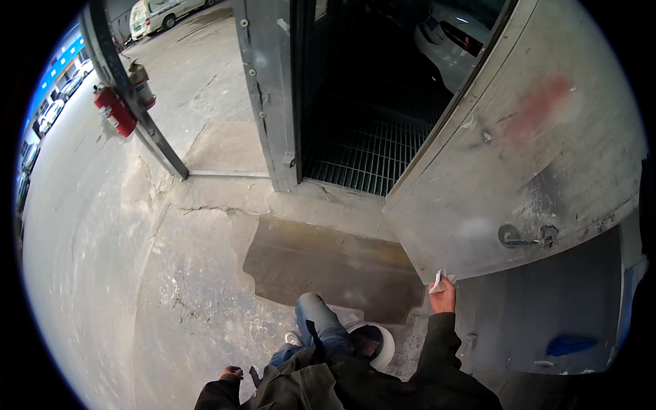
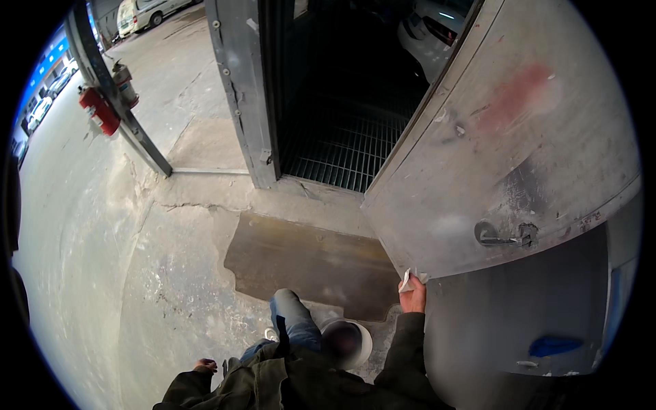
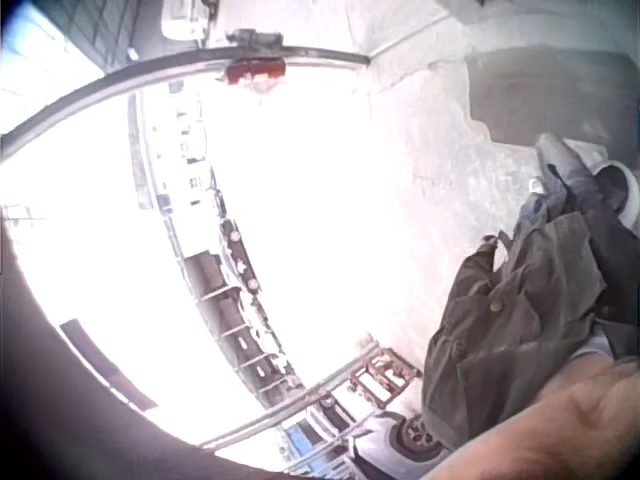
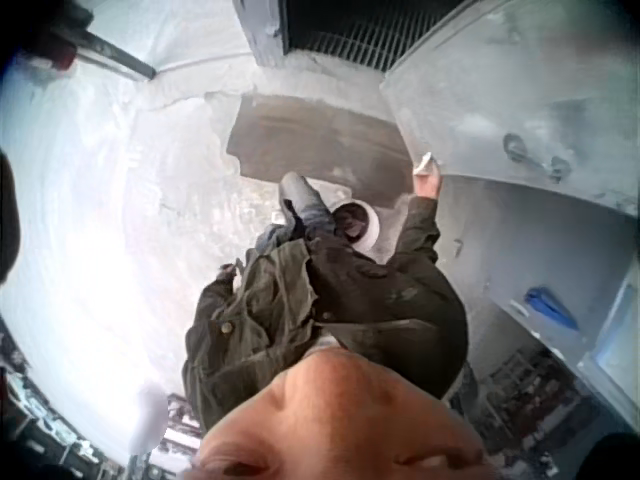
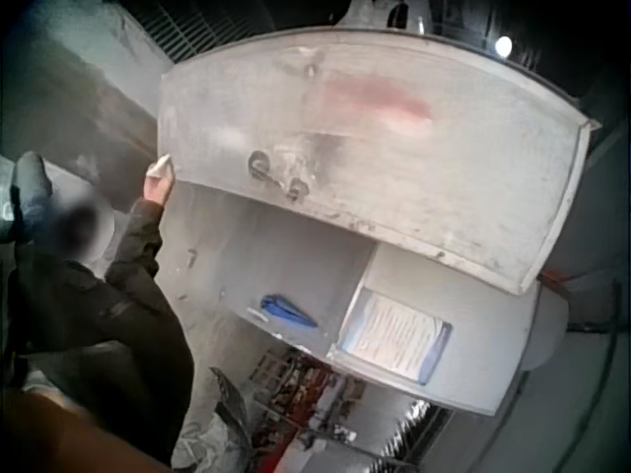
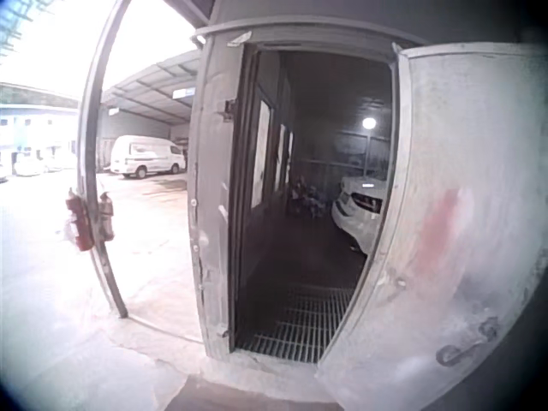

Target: The person mixes a white paste in a plastic cup using a metal spreader, then applies the paste to the side of a white car. The person walks to a workbench, opens a container, and wipes the rim with a paper towel before returning to the car.

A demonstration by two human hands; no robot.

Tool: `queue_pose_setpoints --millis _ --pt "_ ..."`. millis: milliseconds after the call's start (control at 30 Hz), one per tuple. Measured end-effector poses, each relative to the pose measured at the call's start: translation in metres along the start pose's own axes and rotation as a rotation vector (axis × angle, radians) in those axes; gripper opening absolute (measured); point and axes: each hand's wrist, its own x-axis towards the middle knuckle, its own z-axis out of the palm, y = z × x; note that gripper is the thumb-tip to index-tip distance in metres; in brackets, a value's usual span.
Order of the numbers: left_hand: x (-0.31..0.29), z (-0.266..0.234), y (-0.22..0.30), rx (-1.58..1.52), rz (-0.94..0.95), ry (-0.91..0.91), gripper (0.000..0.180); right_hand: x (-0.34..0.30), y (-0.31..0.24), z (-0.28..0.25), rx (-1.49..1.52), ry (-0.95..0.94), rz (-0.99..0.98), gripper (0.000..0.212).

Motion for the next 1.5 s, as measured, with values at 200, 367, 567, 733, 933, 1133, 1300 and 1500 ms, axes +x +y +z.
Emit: queue_pose_setpoints --millis 200,367,567,733,933,1133,1300,1500 --pt "0.164 -0.051 0.290 0.240 0.301 0.221 0.027 0.121 0.017 0.081 -0.108 0.031 -0.132 0.055" --pt "0.210 0.061 0.519 0.457 0.477 0.062 0.030 0.213 0.016 0.301 -0.193 -0.151 -0.017 0.063" --pt "0.075 0.214 0.812 0.669 1.035 -0.172 0.023 0.383 -0.032 0.457 -0.009 -0.363 -0.004 0.027" --pt "0.081 0.278 0.960 1.122 1.131 -0.399 0.025 0.499 -0.069 0.518 0.048 -0.304 0.011 0.026" --pt "0.150 0.309 1.057 1.461 1.094 -0.587 0.030 0.597 -0.149 0.542 0.007 0.033 0.019 0.028" --pt "0.147 0.243 1.174 1.244 1.022 -0.510 0.023 0.633 -0.269 0.621 0.051 0.163 -0.211 0.021" --pt "0.132 0.163 1.245 1.364 0.706 -0.327 0.021 0.628 -0.362 0.650 0.153 0.160 -0.301 0.022" --pt "0.187 0.092 1.249 1.208 0.416 -0.349 0.022 0.626 -0.463 0.658 0.102 0.209 -0.502 0.025"
